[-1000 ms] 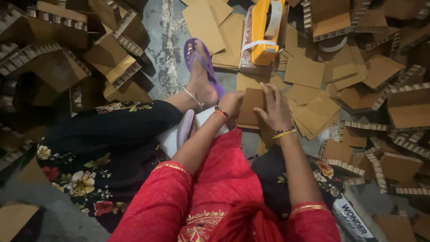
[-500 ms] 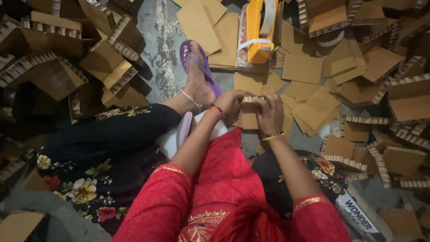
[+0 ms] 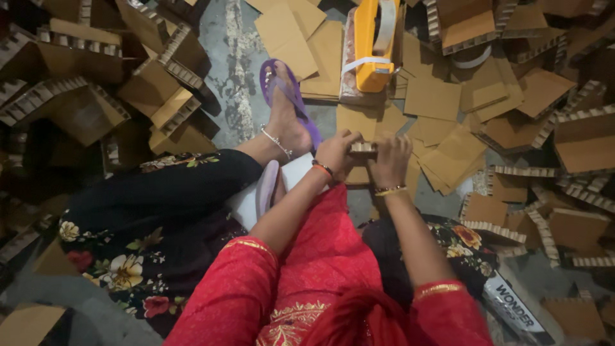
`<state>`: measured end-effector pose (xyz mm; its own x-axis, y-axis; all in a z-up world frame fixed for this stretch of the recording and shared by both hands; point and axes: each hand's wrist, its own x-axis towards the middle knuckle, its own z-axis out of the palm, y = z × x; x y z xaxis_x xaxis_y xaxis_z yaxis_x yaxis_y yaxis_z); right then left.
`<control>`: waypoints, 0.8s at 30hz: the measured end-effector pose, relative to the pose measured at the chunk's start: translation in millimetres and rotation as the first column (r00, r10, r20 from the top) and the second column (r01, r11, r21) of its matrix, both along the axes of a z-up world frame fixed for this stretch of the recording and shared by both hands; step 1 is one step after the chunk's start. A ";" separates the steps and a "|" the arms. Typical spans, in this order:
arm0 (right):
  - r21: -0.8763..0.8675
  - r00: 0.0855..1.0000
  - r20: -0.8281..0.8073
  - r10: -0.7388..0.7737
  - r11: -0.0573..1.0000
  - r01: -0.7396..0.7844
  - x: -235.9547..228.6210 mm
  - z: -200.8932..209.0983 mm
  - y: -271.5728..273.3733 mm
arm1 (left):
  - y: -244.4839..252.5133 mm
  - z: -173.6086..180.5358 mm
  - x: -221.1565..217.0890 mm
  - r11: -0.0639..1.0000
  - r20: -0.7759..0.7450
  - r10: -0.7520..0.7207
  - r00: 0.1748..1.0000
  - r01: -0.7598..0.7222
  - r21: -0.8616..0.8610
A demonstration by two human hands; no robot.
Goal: The person sits on the floor and assembles small cardboard boxes by folding the flaps and securing them with adhesive tape. They repeatedly pick up flat cardboard pieces, fold them into box shapes, and use a yellow tape dispenser to seal the edges.
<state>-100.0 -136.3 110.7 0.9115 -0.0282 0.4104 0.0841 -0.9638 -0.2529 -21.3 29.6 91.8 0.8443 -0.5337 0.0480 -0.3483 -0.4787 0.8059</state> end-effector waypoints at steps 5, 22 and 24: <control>0.402 0.983 -0.111 -0.143 0.899 0.176 -0.5 -33.2 -24.0 | 3.7 -10.8 2.8 0.999 0.014 0.013 1.000 -0.014 0.035; 0.565 0.978 -0.165 -0.125 0.801 0.198 63.7 -106.2 -14.6 | 1.2 6.9 37.7 0.968 0.187 0.142 0.972 -0.097 -0.232; 0.704 0.956 -0.261 -0.135 0.651 0.284 60.8 -100.7 -16.4 | -1.2 10.2 42.6 0.963 0.174 0.134 0.976 -0.087 -0.254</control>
<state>-39.1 -152.7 9.9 0.8940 -0.4478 0.0136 -0.2120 -0.4497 -0.8677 21.3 28.3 102.1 0.8604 -0.3901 0.3279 -0.4607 -0.3203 0.8277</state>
